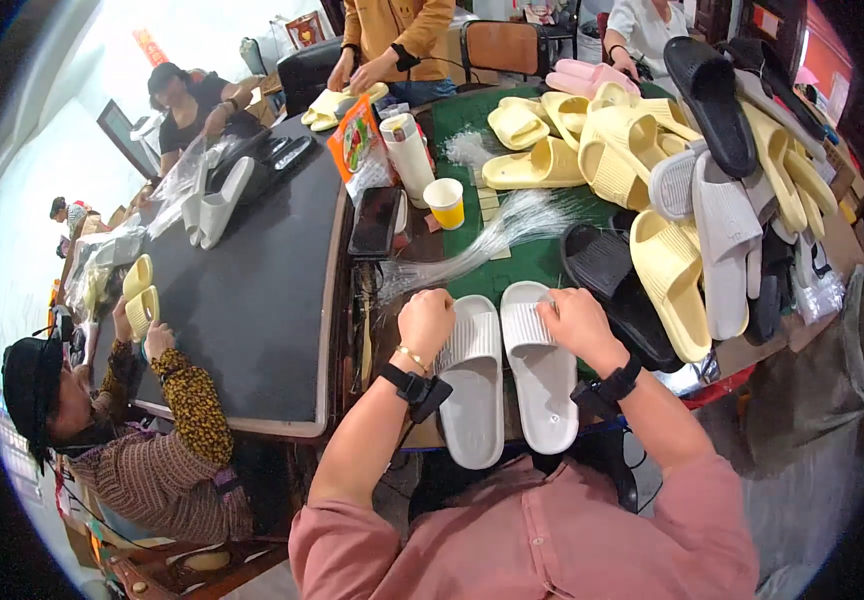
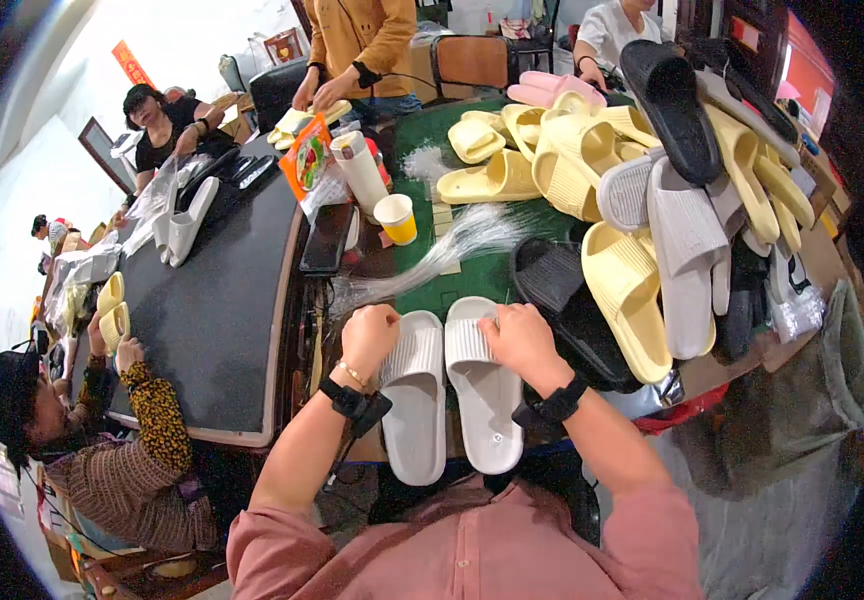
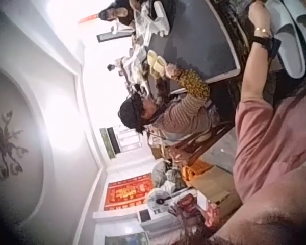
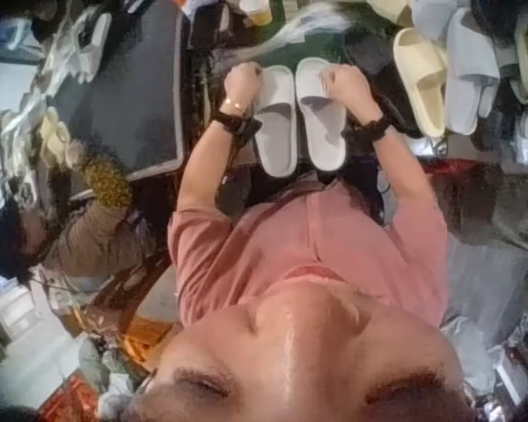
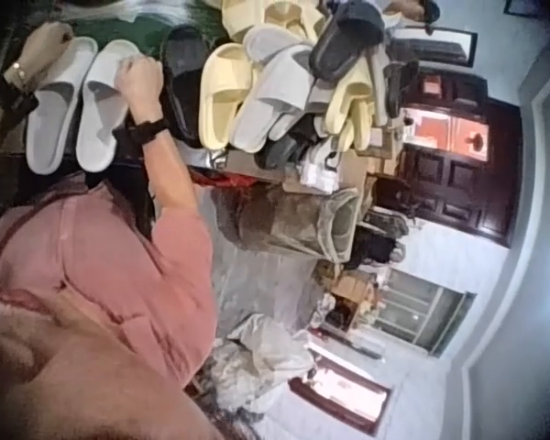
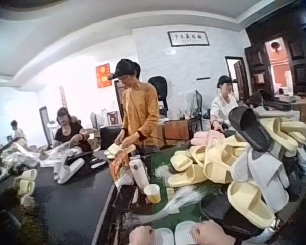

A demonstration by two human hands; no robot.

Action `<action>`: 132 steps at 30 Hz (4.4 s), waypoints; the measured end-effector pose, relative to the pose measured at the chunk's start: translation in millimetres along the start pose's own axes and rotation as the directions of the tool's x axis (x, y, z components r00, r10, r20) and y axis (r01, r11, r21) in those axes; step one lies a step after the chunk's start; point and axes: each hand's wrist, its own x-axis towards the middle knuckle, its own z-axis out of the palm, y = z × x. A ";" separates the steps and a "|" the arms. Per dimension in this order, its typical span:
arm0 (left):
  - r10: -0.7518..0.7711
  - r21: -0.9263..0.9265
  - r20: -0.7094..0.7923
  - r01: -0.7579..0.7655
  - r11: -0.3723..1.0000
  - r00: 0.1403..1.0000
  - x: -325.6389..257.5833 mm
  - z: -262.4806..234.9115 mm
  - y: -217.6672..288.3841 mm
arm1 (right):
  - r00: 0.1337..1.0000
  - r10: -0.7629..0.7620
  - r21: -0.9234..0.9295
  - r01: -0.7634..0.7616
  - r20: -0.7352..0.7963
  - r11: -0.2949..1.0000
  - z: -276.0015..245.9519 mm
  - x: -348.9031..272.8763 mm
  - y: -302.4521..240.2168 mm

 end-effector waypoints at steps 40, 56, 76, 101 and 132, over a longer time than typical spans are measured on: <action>-0.050 -0.857 0.233 0.230 0.462 0.971 -7.0 10.5 43.1 | 0.972 -0.047 0.425 0.143 -0.228 0.894 28.5 22.3 -30.7; -0.027 -0.824 0.161 0.150 0.546 0.987 -8.3 14.2 43.1 | 0.971 -0.034 0.466 0.144 -0.236 0.873 29.7 23.1 -33.6; 0.008 -0.724 0.142 0.099 0.683 0.990 -12.4 5.8 51.7 | 0.980 -0.061 0.472 0.146 -0.191 0.869 32.4 21.3 -31.0; 0.088 -0.497 -0.301 -0.235 0.836 0.949 -19.1 17.3 57.4 | 0.951 -0.179 0.391 0.269 -0.252 0.880 34.1 21.8 -36.0; 0.388 -0.053 -0.920 -0.999 0.013 0.054 -128.0 -253.9 143.0 | 0.977 -0.050 0.036 0.044 0.206 0.998 14.6 -48.7 -56.3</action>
